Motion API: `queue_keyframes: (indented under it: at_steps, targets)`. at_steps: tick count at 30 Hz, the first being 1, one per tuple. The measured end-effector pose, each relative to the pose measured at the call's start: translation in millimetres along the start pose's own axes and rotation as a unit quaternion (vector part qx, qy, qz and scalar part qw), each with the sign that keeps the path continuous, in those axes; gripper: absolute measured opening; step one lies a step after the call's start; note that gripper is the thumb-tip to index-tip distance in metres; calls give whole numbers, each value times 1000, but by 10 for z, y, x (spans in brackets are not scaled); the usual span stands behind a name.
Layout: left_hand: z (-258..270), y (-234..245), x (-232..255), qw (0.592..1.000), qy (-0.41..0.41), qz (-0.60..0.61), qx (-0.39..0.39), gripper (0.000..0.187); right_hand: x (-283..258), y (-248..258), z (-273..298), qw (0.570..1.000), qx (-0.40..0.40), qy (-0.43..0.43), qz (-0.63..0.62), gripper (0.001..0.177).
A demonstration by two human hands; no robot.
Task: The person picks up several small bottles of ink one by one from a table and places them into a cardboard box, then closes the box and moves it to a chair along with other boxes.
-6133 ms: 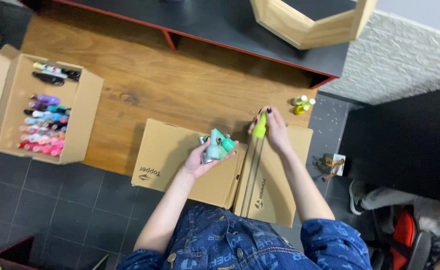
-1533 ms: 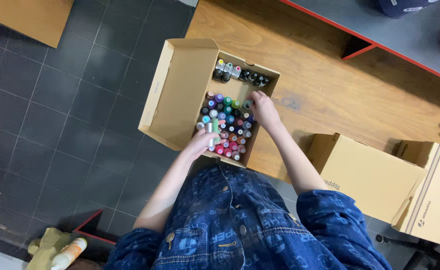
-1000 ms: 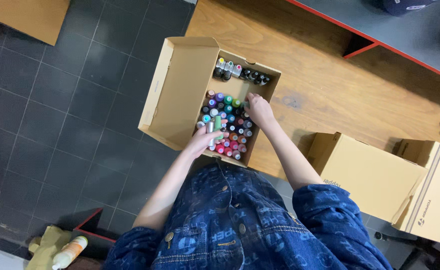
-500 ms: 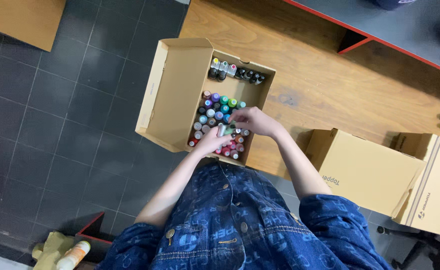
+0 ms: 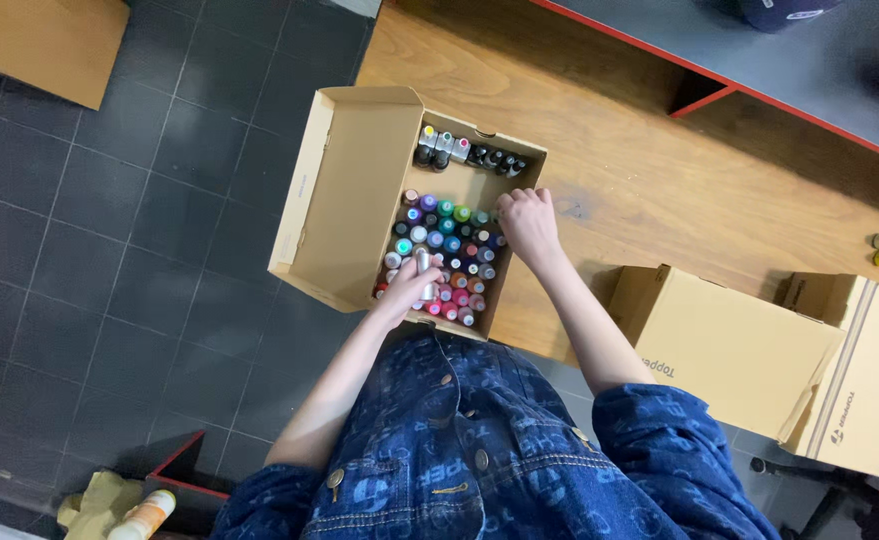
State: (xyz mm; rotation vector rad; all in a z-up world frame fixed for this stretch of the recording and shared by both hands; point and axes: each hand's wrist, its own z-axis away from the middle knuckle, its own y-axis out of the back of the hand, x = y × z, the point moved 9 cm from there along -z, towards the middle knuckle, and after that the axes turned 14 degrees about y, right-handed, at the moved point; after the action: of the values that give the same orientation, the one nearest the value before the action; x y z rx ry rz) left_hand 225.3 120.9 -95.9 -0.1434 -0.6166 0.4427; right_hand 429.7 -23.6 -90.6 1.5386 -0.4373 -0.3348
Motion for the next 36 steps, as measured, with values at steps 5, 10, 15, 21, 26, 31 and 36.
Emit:
queue_keyframes:
  at_steps: [5,10,15,21,26,31,36]
  targets:
    - [21,25,7,999,-17,-37,0,47,-123,-286,-51,999,-49,-2,10,16]
    - [350,-167,259,997,-37,-62,-23,51,-196,-108,-69,989,-139,-42,10,20]
    - [57,-49,112,993,-32,-114,13,39,-194,-27,-58,989,-146,-32,11,23]
    - [132,-182,341,918,-131,-362,100,53,-685,1591,-241,866,27,70,-495,25]
    - [147,-337,435,919,-138,-362,75,57,-788,1614,-231,846,6,92,-525,20]
    - [354,-335,703,951,-239,-193,41,62,-277,1602,-234,902,28,80,-424,17]
    - [273,69,530,968,-168,-175,66,40,357,944,-180,990,41,-1,-133,14]
